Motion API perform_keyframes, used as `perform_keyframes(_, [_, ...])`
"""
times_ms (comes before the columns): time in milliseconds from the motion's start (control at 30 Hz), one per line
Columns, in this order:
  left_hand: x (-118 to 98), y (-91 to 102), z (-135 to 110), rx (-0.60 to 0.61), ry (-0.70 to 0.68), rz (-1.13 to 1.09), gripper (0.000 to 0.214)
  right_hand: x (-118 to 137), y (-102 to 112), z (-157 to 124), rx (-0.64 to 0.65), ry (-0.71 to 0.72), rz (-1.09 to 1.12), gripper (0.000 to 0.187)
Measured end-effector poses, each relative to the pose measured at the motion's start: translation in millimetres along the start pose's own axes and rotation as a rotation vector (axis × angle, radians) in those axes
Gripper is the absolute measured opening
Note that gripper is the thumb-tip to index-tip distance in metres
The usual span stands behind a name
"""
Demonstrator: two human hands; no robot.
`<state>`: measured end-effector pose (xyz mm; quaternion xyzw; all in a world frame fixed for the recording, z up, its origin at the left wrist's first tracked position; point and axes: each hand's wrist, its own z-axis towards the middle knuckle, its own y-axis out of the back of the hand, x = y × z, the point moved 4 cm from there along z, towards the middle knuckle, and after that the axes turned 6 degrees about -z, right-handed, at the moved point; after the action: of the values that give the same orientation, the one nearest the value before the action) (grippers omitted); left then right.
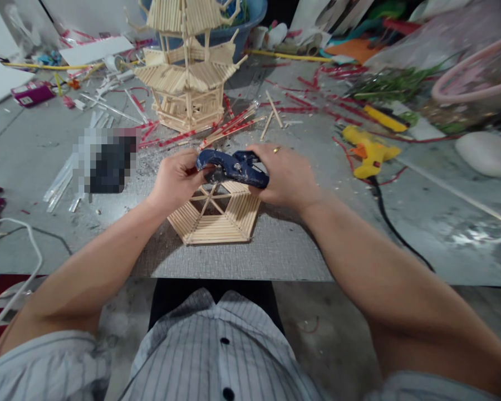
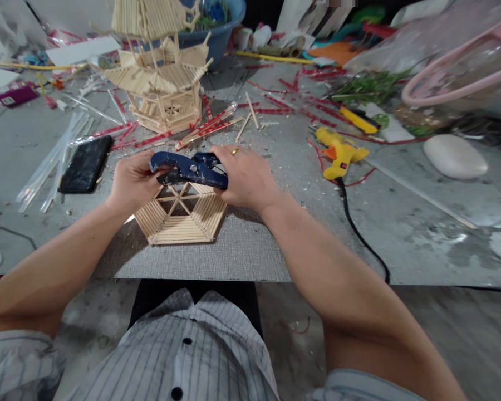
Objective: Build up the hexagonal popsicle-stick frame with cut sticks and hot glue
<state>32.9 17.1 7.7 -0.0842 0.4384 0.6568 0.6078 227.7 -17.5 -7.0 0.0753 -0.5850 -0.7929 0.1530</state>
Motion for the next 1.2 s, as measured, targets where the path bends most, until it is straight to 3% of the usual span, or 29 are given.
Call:
perform_keyframes(400, [-0.5, 1.4, -0.6, 0.001, 0.011, 0.054, 0.027, 1.8, 1.1, -0.4, 0.022, -0.025, -0.013, 0.054])
perform_keyframes(600, [4.3, 1.1, -0.1, -0.01, 0.013, 0.059, 0.019, 2.2, 0.2, -0.8, 0.015, -0.032, -0.06, 0.05])
perform_keyframes(1000, [-1.1, 2.8, -0.5, 0.004, 0.026, 0.06, 0.006, 3.8, -1.0, 0.0, 0.042, -0.034, -0.009, 0.05])
perform_keyframes(1200, [-2.0, 2.8, -0.2, 0.023, 0.025, 0.059, 0.01, 3.8, -1.0, 0.1, 0.048, -0.039, 0.002, 0.053])
